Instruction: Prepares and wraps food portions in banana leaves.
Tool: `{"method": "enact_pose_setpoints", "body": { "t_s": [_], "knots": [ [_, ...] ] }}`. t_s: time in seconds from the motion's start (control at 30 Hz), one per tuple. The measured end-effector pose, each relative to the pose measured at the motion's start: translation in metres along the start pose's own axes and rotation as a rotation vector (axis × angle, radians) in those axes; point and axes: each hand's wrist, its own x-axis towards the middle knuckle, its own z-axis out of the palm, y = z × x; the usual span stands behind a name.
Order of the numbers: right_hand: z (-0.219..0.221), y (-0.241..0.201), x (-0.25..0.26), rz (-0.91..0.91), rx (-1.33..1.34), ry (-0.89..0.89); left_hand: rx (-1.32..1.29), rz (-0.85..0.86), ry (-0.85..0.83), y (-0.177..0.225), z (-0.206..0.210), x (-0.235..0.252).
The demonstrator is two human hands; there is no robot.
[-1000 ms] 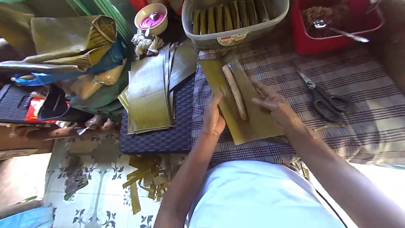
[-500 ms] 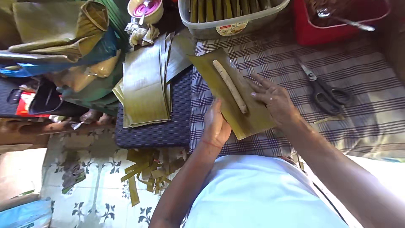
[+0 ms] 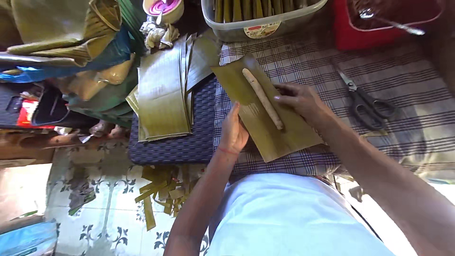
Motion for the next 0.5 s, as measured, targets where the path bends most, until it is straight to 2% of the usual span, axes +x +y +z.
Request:
{"method": "enact_pose_setpoints", "body": {
  "t_s": [0.1, 0.17, 0.27, 0.37, 0.43, 0.5],
  "knots": [
    [0.000, -0.010, 0.031, -0.028, -0.255, -0.106, 0.019, 0.062, 0.098, 0.013, 0.006, 0.027],
    [0.002, -0.016, 0.039, -0.001, -0.269, -0.143, -0.001, 0.071, 0.169, 0.016, 0.010, 0.039],
    [0.003, -0.027, 0.021, 0.089, 0.051, -0.077, -0.027, 0.050, 0.191, 0.015, 0.015, 0.038],
    [0.010, -0.045, -0.009, 0.113, 0.336, 0.037, -0.103, 0.034, 0.133, 0.014, 0.023, 0.028],
    [0.025, -0.056, -0.024, -0.047, 0.281, 0.039, -0.168, 0.019, 0.052, 0.013, 0.033, 0.022],
    [0.041, -0.054, -0.024, -0.284, 0.067, -0.034, -0.230, 0.023, -0.023, 0.014, 0.045, 0.016]
  ]
}}
